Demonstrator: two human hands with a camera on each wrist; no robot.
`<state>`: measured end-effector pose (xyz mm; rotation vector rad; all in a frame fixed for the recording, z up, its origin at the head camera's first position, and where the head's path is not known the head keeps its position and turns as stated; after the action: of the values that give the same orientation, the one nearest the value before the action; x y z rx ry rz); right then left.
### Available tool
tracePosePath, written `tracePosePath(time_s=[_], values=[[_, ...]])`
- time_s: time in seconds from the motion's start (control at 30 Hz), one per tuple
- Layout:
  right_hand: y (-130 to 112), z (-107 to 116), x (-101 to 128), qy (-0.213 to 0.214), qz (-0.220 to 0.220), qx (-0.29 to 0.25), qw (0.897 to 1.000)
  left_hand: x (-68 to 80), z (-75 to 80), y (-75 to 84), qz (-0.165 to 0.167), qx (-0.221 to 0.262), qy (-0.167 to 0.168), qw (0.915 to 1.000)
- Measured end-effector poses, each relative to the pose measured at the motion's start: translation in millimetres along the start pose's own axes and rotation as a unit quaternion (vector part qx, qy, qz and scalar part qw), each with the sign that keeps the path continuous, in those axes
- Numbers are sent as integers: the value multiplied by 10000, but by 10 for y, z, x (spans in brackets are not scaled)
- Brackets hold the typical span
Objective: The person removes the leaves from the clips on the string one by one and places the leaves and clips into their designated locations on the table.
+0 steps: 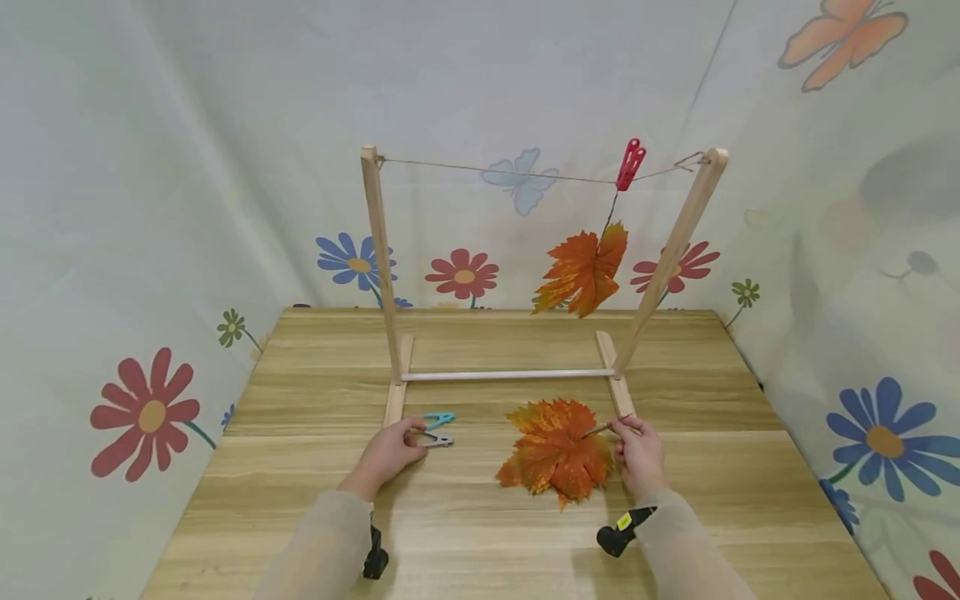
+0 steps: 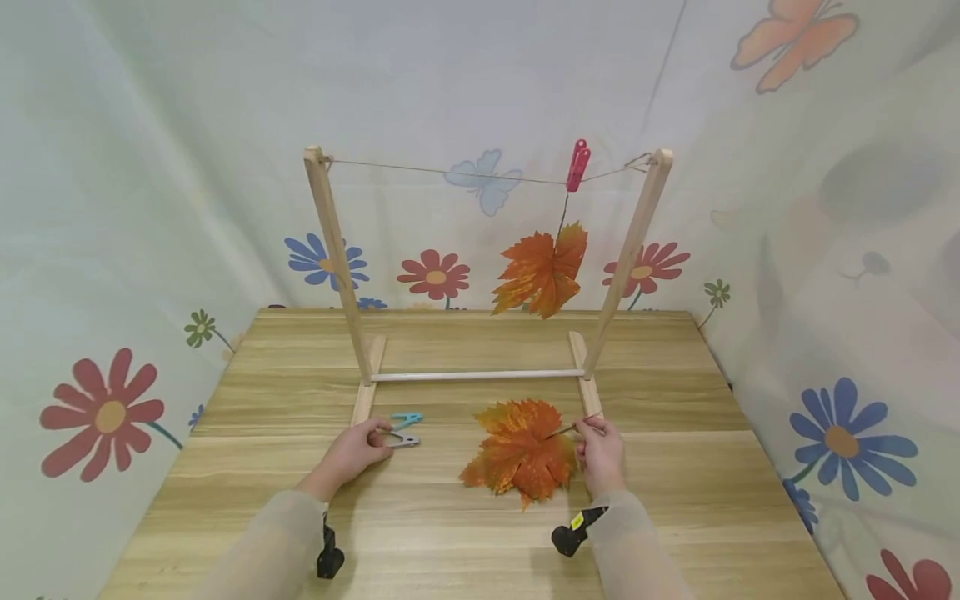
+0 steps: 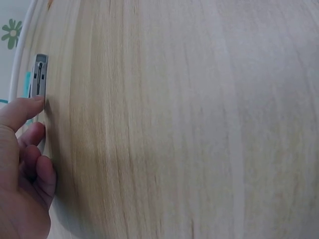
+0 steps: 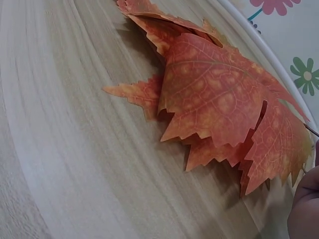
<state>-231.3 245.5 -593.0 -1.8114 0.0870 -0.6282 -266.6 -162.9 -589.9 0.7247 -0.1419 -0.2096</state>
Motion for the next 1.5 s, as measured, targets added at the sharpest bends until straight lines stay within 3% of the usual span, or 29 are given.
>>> tracePosePath(time_s=[0.37, 0.6, 0.73, 1.0, 1.5], values=[[-24, -25, 19, 19, -130, 83, 9999, -9, 23, -20, 65, 193, 183, 9996], [-14, -34, 25, -177, 388, -149, 9990, -16, 39, -40, 373, 855, 275, 9953], [-36, -39, 42, -48, 244, -150, 9996, -36, 68, -44, 501, 1160, 426, 9911], [-68, -1, 1, 80, -233, 59, 9997, -73, 127, 21, 442, 1134, 455, 9915], [-114, 73, 8, 300, -192, 319, 9989, -168, 147, 141, 376, 1207, 437, 9910]])
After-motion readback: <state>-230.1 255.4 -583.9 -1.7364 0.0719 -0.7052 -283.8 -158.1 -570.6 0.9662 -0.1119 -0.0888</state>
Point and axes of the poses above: each hand's wrist, its own x-axis away from the middle knuckle, its own z-axis out of the back of the hand, y = z × x, the point moved 3 cm from there along -x, towards the middle knuckle, and after that the axes turned 3 degrees about -z, right-handed, at the moved point
